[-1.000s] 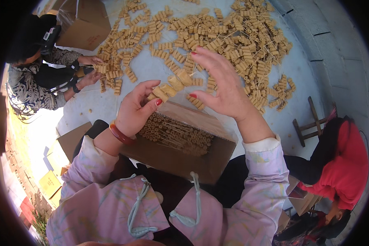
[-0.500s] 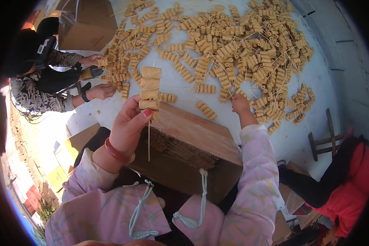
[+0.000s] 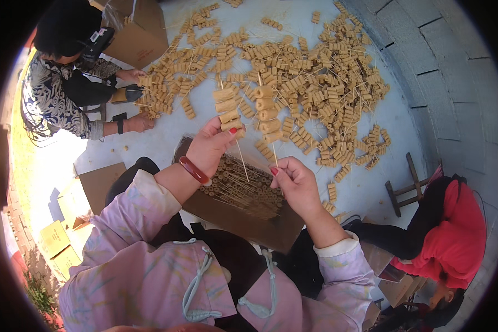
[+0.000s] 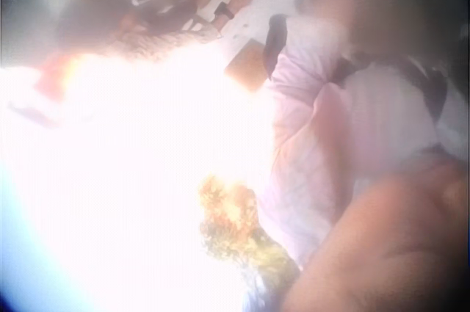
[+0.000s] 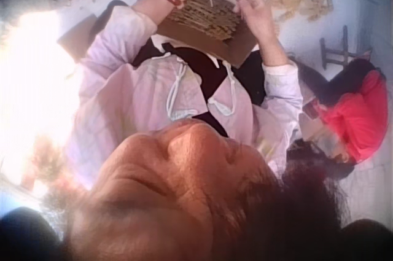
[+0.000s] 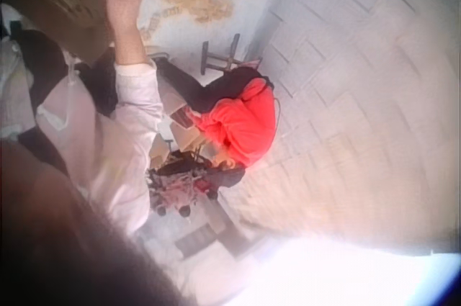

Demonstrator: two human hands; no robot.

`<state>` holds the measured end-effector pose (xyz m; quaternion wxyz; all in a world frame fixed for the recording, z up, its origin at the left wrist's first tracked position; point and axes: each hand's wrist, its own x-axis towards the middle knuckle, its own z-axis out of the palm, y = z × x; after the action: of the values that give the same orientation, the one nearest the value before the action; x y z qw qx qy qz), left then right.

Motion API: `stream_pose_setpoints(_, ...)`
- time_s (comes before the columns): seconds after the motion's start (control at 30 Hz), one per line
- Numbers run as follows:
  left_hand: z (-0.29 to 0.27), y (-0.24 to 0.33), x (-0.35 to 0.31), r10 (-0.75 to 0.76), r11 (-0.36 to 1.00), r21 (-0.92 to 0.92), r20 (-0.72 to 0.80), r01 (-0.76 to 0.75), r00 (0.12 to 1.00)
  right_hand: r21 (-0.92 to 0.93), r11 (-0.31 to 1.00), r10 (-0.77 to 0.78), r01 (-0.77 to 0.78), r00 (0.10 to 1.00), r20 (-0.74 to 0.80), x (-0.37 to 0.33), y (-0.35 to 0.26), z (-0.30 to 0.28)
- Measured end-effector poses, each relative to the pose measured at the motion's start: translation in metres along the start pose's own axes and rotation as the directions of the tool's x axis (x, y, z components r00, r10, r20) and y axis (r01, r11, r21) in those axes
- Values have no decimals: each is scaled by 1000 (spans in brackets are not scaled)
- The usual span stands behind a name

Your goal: The person threads small ring-shaped snacks onto thin wooden sticks and places the completed skewers into a cardboard box. The person repeats this process continuously while seated on the floor.

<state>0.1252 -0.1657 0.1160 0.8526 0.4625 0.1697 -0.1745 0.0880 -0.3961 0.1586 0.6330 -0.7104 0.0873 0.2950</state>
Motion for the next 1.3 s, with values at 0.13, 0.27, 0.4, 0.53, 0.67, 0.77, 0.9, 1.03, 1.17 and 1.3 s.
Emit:
stream_pose_setpoints(0.13,13,-2,-10,-22,999,-45,74,25,997,40,999,-27,30,997,-69,-25,11,56)
stream_pose_setpoints(0.27,17,6,-25,-49,959,-263,205,103,978,-2,997,-80,81,985,-155,-28,27,72)
stream_pose_setpoints(0.4,15,12,-27,-33,922,-367,252,127,967,-137,987,-101,80,982,-157,-24,32,76)
stream_pose_setpoints(0.53,16,9,-23,-58,970,-224,167,96,984,-107,990,-105,90,984,-142,-17,27,80)
stream_pose_setpoints(0.67,13,4,-23,-118,963,-232,112,141,987,-212,974,-106,83,989,-101,-13,19,83)
stream_pose_setpoints(0.77,11,2,-22,-116,960,-244,97,137,988,-280,954,-146,106,981,-127,-16,12,83)
stream_pose_setpoints(0.9,10,2,-20,-63,975,-200,166,97,984,-493,820,-438,291,873,-215,-10,5,72)
stream_pose_setpoints(1.03,25,-12,-41,-129,981,-117,225,158,966,-205,886,-453,417,874,-179,8,13,72)
stream_pose_setpoints(1.17,24,-17,-44,-139,975,-142,205,170,969,4,930,-362,367,918,-163,10,29,79)
stream_pose_setpoints(1.3,22,-20,-39,-122,960,-237,129,150,984,-32,957,-288,288,928,-237,14,28,87)
